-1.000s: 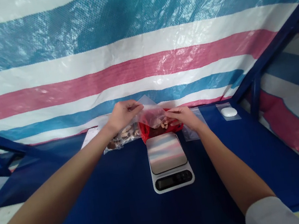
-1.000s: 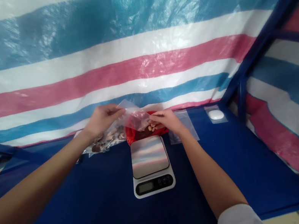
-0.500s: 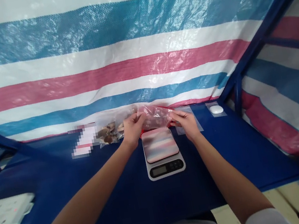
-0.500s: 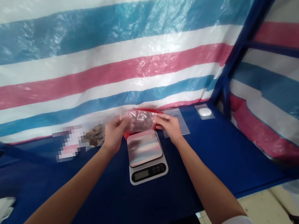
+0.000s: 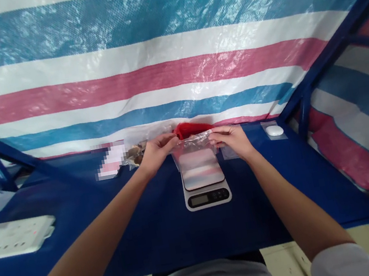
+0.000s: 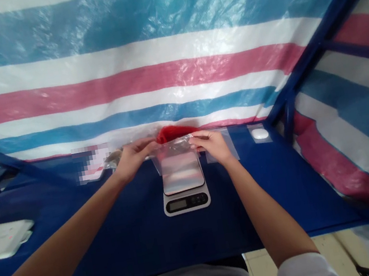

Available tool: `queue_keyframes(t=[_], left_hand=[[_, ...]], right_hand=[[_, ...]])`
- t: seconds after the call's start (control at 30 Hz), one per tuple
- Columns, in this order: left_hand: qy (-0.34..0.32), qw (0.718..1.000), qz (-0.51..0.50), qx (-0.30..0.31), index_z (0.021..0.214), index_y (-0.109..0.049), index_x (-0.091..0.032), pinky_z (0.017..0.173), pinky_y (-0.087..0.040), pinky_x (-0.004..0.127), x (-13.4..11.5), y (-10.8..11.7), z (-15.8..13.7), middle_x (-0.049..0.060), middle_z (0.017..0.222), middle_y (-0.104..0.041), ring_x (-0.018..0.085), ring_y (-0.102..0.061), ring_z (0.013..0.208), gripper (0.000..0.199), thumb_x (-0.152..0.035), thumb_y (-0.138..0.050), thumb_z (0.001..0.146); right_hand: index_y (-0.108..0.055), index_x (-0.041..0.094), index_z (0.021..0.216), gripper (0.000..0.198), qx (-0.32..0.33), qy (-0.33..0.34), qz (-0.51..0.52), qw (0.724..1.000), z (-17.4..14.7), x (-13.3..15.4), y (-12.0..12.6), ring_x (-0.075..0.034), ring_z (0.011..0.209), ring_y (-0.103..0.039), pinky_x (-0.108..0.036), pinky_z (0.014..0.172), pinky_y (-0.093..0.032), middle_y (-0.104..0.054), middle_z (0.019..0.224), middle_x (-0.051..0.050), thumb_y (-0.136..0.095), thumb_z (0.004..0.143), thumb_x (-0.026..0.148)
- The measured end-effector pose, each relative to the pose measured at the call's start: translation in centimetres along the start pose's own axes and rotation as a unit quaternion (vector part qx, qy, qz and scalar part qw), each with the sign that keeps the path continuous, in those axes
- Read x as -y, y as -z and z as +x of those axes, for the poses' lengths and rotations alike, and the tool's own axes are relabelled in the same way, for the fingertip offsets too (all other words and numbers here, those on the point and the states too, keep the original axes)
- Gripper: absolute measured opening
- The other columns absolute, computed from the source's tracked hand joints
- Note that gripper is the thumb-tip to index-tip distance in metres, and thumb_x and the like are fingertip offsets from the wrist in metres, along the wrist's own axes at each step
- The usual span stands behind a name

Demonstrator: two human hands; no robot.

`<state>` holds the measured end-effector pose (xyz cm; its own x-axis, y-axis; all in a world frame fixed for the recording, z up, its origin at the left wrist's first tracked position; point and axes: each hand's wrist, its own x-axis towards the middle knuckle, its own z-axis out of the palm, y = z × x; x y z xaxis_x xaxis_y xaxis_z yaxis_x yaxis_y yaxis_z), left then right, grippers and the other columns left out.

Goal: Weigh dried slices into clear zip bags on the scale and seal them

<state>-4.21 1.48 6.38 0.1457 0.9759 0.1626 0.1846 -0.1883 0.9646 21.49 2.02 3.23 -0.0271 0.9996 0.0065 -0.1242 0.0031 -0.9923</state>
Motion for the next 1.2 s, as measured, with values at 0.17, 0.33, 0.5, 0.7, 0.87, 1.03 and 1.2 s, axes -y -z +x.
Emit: queue_keyframes(t=[0.17,0.33,0.5,0.7,0.87,1.03,1.2], left_hand=[[-0.056,0.951,0.248,0.178,0.089,-0.079,-0.02,0.074,-0.048,0.028,-3.6,-0.2,2.3,0.003,0.083,-0.076,0.019,-0.066,0.078,0.029,-0.045,-0.067,0.084],[0.03,0.954,0.172,0.243,0.083,-0.078,-0.018,0.064,-0.049,0.028,-4.3,-2.2,2.4,0.005,0.078,-0.075,0.017,-0.065,0.066,0.032,-0.047,-0.064,0.087],[0.066,0.97,0.072,0.221,0.07,-0.077,-0.018,0.057,-0.052,0.028,-3.0,-3.2,1.2,0.007,0.066,-0.071,0.019,-0.066,0.061,0.034,-0.051,-0.076,0.078],[0.11,0.972,0.06,0.198,0.076,-0.08,-0.015,0.059,-0.055,0.034,-2.3,-4.2,0.7,0.012,0.072,-0.073,0.021,-0.068,0.058,0.03,-0.045,-0.081,0.075],[0.139,0.978,0.046,0.152,0.076,-0.08,-0.013,0.058,-0.056,0.036,-1.8,-4.8,0.9,0.015,0.076,-0.075,0.023,-0.068,0.056,0.035,-0.048,-0.08,0.076],[0.177,0.975,0.02,0.134,0.072,-0.079,-0.011,0.061,-0.057,0.037,-1.4,-4.7,1.2,0.018,0.081,-0.076,0.022,-0.068,0.056,0.048,-0.058,-0.076,0.077],[0.194,0.968,-0.034,0.153,0.076,-0.078,-0.011,0.057,-0.056,0.033,-1.0,-4.7,0.6,0.017,0.086,-0.076,0.02,-0.067,0.057,0.044,-0.054,-0.083,0.069]], right_hand=[[-0.08,0.019,0.095,0.037,0.078,0.029,-0.096,0.992,0.3,1.5,-0.9,-0.014,0.067,-0.069,-0.027,0.064,-0.059,-0.077,0.08,-0.003,-0.086,0.067,0.042],[-0.08,0.017,0.097,0.037,0.068,0.062,-0.13,0.987,0.1,1.4,-0.8,-0.013,0.061,-0.064,-0.027,0.06,-0.056,-0.075,0.076,-0.003,-0.083,0.069,0.042],[-0.08,0.017,0.096,0.035,0.069,0.078,-0.15,0.983,-0.1,0.5,-0.3,-0.012,0.055,-0.058,-0.026,0.056,-0.052,-0.07,0.065,0.0,-0.079,0.072,0.042],[-0.082,0.019,0.093,0.025,0.061,0.097,-0.21,0.971,0.3,0.5,-0.4,-0.012,0.052,-0.057,-0.025,0.053,-0.047,-0.073,0.072,-0.001,-0.075,0.074,0.034],[-0.082,0.019,0.093,0.023,0.077,0.131,-0.256,0.955,0.7,0.6,-0.4,-0.015,0.06,-0.062,-0.025,0.056,-0.044,-0.075,0.075,-0.002,-0.072,0.079,0.034],[-0.083,0.021,0.089,0.016,0.088,0.161,-0.322,0.929,0.8,1.4,-0.6,-0.02,0.076,-0.071,-0.026,0.065,-0.047,-0.079,0.086,-0.003,-0.07,0.081,0.027],[-0.083,0.023,0.085,0.013,0.094,0.161,-0.366,0.912,1.0,2.4,-1.3,-0.02,0.072,-0.071,-0.027,0.066,-0.047,-0.079,0.082,-0.002,-0.071,0.08,0.023]])
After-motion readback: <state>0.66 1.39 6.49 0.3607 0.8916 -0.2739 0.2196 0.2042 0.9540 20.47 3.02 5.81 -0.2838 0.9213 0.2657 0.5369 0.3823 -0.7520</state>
